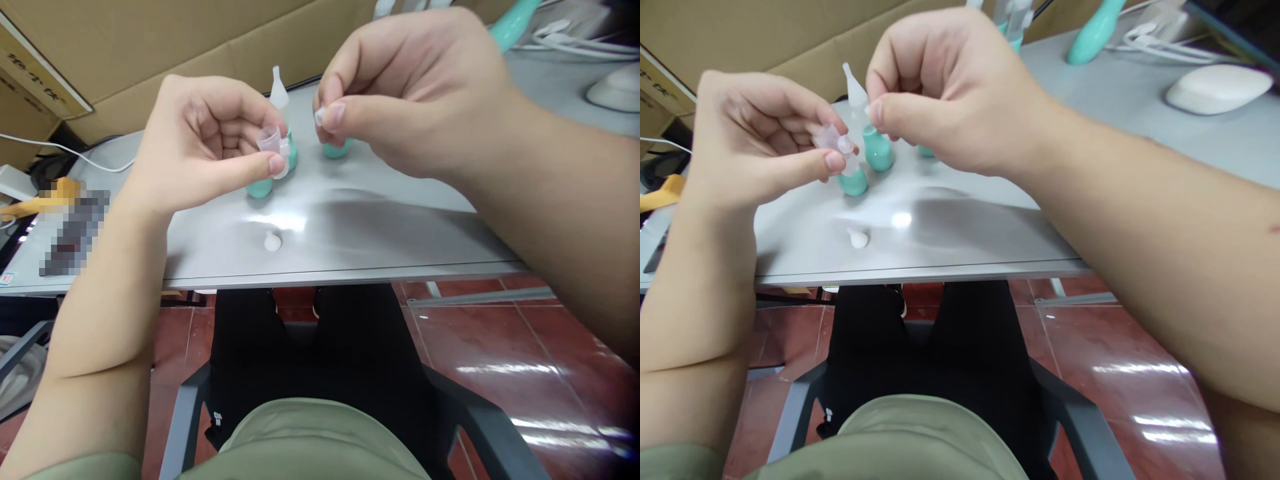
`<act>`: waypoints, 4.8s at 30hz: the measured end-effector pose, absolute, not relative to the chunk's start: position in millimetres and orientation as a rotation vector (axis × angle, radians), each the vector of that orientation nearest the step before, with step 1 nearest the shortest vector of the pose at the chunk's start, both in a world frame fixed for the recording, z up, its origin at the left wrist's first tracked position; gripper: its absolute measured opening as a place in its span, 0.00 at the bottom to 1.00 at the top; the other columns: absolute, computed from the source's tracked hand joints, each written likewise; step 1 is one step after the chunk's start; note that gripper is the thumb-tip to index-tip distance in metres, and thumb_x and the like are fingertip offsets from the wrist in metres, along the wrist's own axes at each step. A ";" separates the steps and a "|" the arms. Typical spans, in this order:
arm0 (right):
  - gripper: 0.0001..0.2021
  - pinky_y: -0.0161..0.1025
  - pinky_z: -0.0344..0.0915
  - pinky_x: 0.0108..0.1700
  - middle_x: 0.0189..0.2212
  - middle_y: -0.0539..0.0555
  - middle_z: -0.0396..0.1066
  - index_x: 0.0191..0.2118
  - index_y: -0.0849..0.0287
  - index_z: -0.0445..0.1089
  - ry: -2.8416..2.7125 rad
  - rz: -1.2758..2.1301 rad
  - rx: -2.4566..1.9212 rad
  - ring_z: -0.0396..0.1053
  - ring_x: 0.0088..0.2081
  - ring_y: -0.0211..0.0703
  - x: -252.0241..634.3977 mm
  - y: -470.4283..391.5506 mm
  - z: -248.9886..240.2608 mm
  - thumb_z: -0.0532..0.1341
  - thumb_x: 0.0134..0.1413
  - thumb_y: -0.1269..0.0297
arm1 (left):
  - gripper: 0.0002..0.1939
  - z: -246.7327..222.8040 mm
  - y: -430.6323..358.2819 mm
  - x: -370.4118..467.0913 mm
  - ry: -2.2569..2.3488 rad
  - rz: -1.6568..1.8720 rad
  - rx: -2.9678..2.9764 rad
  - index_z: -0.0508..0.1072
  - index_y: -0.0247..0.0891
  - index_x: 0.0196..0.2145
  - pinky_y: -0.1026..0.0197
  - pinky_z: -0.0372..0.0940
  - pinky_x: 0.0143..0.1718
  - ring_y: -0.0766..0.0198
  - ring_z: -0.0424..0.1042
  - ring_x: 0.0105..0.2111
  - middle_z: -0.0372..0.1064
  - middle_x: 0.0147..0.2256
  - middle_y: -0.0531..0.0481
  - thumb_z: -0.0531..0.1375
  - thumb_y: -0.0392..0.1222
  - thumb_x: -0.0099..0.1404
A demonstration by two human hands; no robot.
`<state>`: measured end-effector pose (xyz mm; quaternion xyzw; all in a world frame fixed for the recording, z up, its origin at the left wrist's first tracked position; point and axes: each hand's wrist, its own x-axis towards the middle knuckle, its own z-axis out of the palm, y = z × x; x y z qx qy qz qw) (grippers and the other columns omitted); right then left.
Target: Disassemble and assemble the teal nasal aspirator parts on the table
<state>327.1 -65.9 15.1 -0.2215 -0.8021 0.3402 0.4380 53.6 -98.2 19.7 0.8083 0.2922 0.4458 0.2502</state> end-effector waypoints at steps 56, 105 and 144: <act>0.09 0.38 0.63 0.31 0.25 0.42 0.75 0.36 0.50 0.84 -2.483 0.489 -0.486 0.68 0.27 0.32 329.8 -48.2 -1.8 0.70 0.62 0.73 | 0.10 38.0 -112.6 49.2 0.779 0.371 2.597 0.94 0.58 0.42 0.55 0.66 0.29 0.60 0.71 0.22 0.84 0.29 0.54 0.77 0.42 0.63; 0.09 0.28 0.83 0.56 0.44 0.41 0.88 0.53 0.56 0.89 -2.036 0.366 -0.300 0.84 0.45 0.28 324.3 -64.1 -0.3 0.73 0.78 0.59 | 0.34 11.5 -88.2 60.5 0.770 1.313 2.425 0.90 0.41 0.46 0.54 0.87 0.35 0.57 0.90 0.33 0.83 0.35 0.57 0.77 0.78 0.70; 0.02 0.31 0.78 0.43 0.39 0.46 0.88 0.42 0.62 0.90 -1.753 0.530 -0.390 0.84 0.42 0.34 307.2 -65.2 -7.0 0.77 0.66 0.70 | 0.27 -10.6 -72.5 68.4 0.870 1.445 2.185 0.84 0.42 0.40 0.53 0.79 0.35 0.58 0.84 0.32 0.84 0.35 0.50 0.80 0.69 0.73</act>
